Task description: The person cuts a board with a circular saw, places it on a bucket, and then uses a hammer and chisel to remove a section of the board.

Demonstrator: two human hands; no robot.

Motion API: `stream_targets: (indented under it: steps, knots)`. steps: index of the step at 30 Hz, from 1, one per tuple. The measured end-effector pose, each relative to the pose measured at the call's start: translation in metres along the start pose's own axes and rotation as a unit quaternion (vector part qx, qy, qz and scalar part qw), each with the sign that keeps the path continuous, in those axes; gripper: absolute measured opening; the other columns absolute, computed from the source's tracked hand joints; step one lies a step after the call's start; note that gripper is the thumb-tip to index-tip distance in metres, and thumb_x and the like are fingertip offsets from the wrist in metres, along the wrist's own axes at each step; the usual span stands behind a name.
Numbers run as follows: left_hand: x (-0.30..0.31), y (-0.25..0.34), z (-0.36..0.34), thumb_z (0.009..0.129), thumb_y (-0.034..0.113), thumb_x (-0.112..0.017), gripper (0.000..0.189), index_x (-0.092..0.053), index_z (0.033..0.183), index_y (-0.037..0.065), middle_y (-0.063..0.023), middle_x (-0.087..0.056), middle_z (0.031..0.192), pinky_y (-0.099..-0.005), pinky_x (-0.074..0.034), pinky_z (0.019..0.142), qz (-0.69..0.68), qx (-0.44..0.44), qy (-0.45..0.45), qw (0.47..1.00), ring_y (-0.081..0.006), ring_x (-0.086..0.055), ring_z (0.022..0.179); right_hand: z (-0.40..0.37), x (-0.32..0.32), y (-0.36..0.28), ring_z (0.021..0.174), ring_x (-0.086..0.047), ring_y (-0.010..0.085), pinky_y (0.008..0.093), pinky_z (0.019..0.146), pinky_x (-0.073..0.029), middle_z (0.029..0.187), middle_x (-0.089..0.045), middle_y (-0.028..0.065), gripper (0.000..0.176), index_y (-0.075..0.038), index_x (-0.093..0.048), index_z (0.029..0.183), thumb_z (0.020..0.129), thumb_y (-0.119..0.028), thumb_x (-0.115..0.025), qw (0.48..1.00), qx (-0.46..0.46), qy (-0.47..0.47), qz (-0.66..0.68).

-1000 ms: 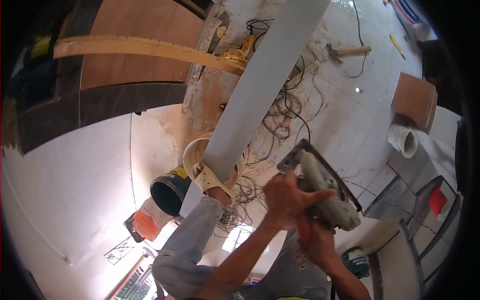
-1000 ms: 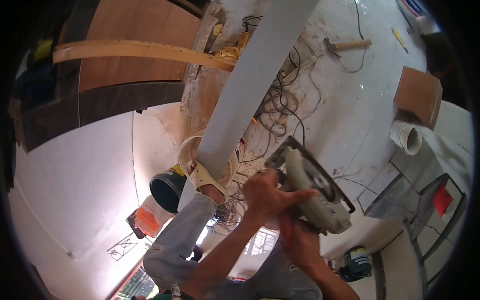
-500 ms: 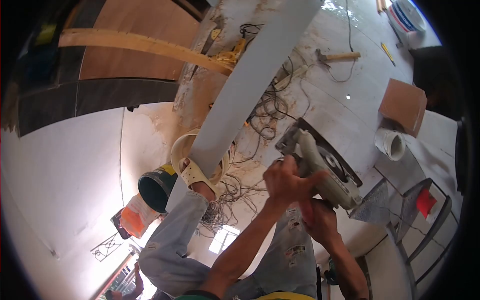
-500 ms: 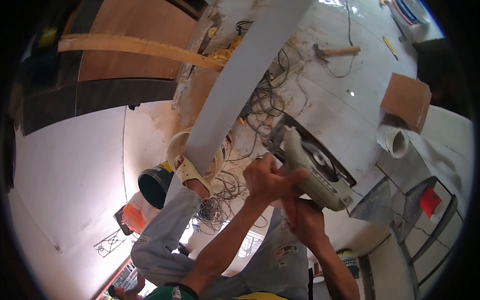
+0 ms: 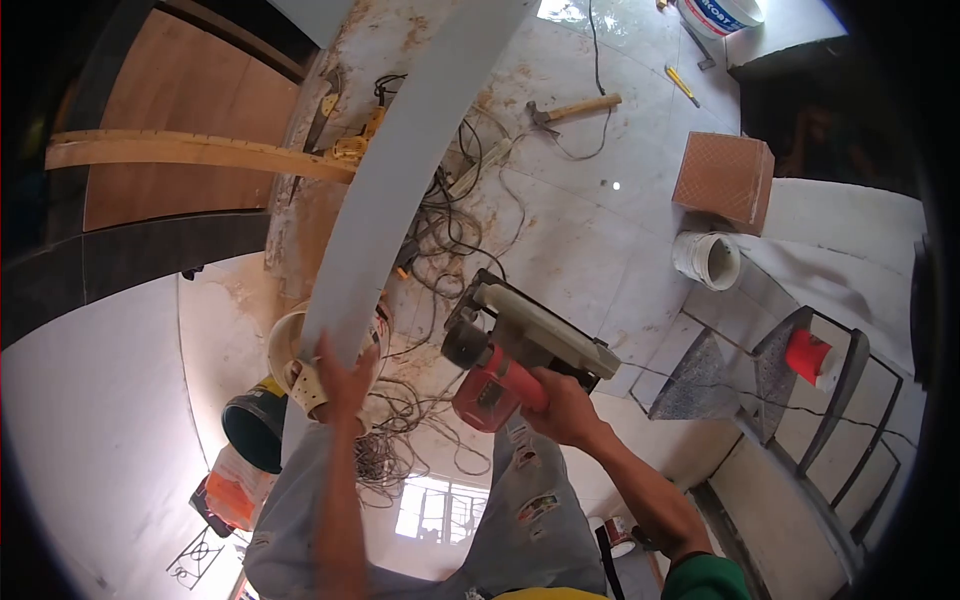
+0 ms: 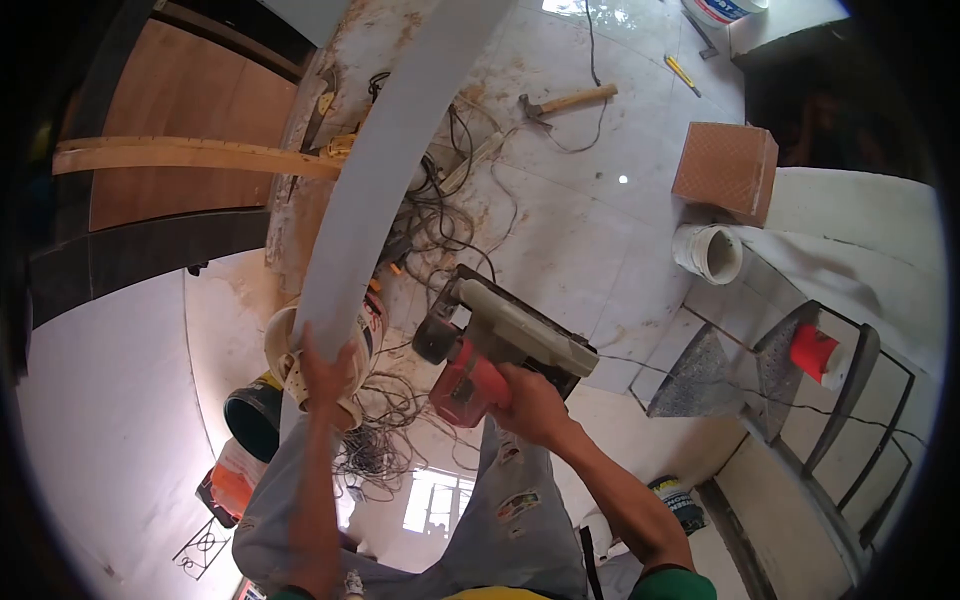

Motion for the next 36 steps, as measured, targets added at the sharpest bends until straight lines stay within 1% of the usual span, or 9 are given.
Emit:
stream_targets:
  steps: [4,8,13,15,19,20,21,25,36]
  knots:
    - [0.022,-0.107,0.007,0.055,0.038,-0.088,0.122,-0.017,0.148,0.003,-0.027,-0.034,0.145,-0.0484,-0.026,0.111,0.224,0.058,-0.047,0.972,-0.0407,-0.032,0.136,0.023,0.006,0.062,0.086,-0.063,0.04,0.0407,0.074,-0.051,0.089,-0.066,0.021,0.032,-0.003,-0.062,0.102,0.073,-0.014,-0.07,0.997,-0.05,0.045,0.048]
    - [0.015,-0.149,0.018,0.043,0.044,-0.091,0.143,-0.005,0.15,0.005,-0.0228,-0.029,0.149,-0.0584,-0.011,0.114,0.39,0.079,-0.126,0.909,-0.0397,-0.028,0.139,0.068,0.01,0.149,0.076,-0.064,0.0249,0.0347,0.071,-0.05,0.081,-0.067,0.0141,0.028,0.0,-0.063,0.098,0.074,-0.015,-0.069,0.982,-0.022,0.173,0.074]
    - [-0.002,-0.108,0.028,0.042,0.045,-0.091,0.148,0.001,0.151,0.004,-0.0223,-0.023,0.153,-0.0646,-0.015,0.111,0.514,0.229,-0.184,0.806,-0.0455,-0.02,0.14,0.117,0.034,0.237,0.074,-0.06,0.0129,0.0305,0.07,-0.049,0.078,-0.065,0.0068,0.028,0.002,-0.065,0.095,0.073,-0.014,-0.067,0.956,-0.113,0.239,0.127]
    - [-0.012,-0.113,0.031,0.043,0.046,-0.09,0.149,0.002,0.149,-0.002,-0.0257,-0.021,0.152,-0.069,-0.016,0.107,0.568,0.129,-0.136,0.802,-0.0488,-0.02,0.139,0.142,0.039,0.296,0.076,-0.061,0.0147,0.0316,0.072,-0.05,0.08,-0.066,0.0083,0.029,0.002,-0.065,0.097,0.073,-0.014,-0.067,0.954,-0.122,0.259,0.093]
    - [-0.02,-0.148,0.027,0.047,0.046,-0.089,0.147,0.004,0.147,-0.007,-0.0293,-0.014,0.153,-0.0703,-0.017,0.106,0.496,0.177,-0.146,0.837,-0.0505,-0.016,0.139,0.174,0.045,0.322,0.076,-0.061,0.0136,0.0323,0.071,-0.05,0.082,-0.067,0.0037,0.023,0.0,-0.067,0.097,0.078,-0.012,-0.062,0.919,-0.066,0.384,-0.049]
    - [-0.021,-0.147,0.026,0.049,0.044,-0.088,0.145,0.004,0.147,-0.008,-0.0298,-0.009,0.153,-0.0701,-0.018,0.106,0.486,0.159,-0.132,0.849,-0.0521,-0.013,0.139,0.184,0.046,0.36,0.087,-0.067,0.0269,0.0395,0.079,-0.051,0.091,-0.069,0.0171,0.035,0.002,-0.065,0.104,0.074,-0.015,-0.068,0.924,-0.073,0.375,-0.03]
    - [-0.018,-0.145,0.023,0.05,0.043,-0.088,0.143,0.005,0.147,-0.008,-0.0303,-0.005,0.154,-0.0699,-0.019,0.105,0.478,0.14,-0.118,0.859,-0.0537,-0.011,0.139,0.188,0.046,0.359,0.085,-0.068,0.0279,0.0399,0.077,-0.051,0.09,-0.069,0.0184,0.035,0.003,-0.065,0.104,0.075,-0.016,-0.068,0.917,-0.016,0.397,-0.035]
    - [-0.016,-0.14,0.021,0.056,0.035,-0.084,0.136,0.009,0.148,-0.004,-0.0293,0.002,0.154,-0.0699,-0.02,0.104,0.496,0.128,-0.096,0.853,-0.0591,-0.007,0.137,0.195,0.054,0.36,0.079,-0.067,0.0303,0.0389,0.073,-0.051,0.085,-0.068,0.0176,0.029,0.003,-0.066,0.098,0.075,-0.015,-0.067,0.898,-0.063,0.425,-0.091]
    - [-0.009,-0.156,0.007,0.062,0.025,-0.076,0.121,0.002,0.151,0.004,-0.0233,-0.004,0.157,-0.0683,-0.017,0.107,0.473,0.04,-0.045,0.879,-0.0559,-0.01,0.138,0.183,0.028,0.391,0.071,-0.063,0.0301,0.0372,0.07,-0.05,0.083,-0.065,0.0179,0.026,0.004,-0.061,0.099,0.08,-0.013,-0.067,0.906,-0.013,0.41,-0.11]
Point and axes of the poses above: each hand's wrist, its own z-axis towards the middle knuckle, its own x-axis out of the back of the hand, y = z × x, the point moved 1 cm from there along z, towards the middle knuckle
